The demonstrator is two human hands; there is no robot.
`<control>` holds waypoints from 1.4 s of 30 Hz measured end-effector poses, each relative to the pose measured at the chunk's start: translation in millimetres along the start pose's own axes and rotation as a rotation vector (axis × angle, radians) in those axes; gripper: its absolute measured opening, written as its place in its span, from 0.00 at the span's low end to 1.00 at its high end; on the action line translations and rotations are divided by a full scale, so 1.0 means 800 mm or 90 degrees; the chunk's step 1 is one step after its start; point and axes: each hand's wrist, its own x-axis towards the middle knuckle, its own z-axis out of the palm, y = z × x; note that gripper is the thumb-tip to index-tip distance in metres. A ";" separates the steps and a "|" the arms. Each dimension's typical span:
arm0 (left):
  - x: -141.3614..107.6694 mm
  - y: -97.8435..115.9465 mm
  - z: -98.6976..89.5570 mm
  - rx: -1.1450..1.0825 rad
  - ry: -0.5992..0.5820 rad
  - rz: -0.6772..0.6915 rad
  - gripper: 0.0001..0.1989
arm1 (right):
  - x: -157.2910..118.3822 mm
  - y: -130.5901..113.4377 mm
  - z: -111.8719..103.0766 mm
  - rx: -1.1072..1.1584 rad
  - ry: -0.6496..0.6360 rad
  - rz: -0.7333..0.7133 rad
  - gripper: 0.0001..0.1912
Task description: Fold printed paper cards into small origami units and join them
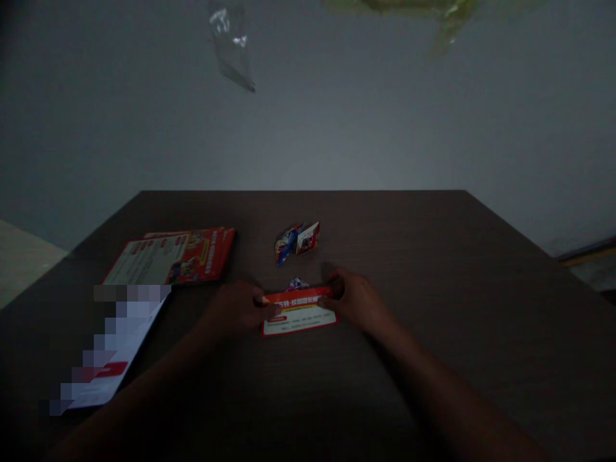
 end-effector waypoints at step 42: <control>-0.004 -0.023 0.005 -0.226 0.072 0.067 0.09 | -0.008 0.013 -0.005 0.150 0.006 -0.076 0.19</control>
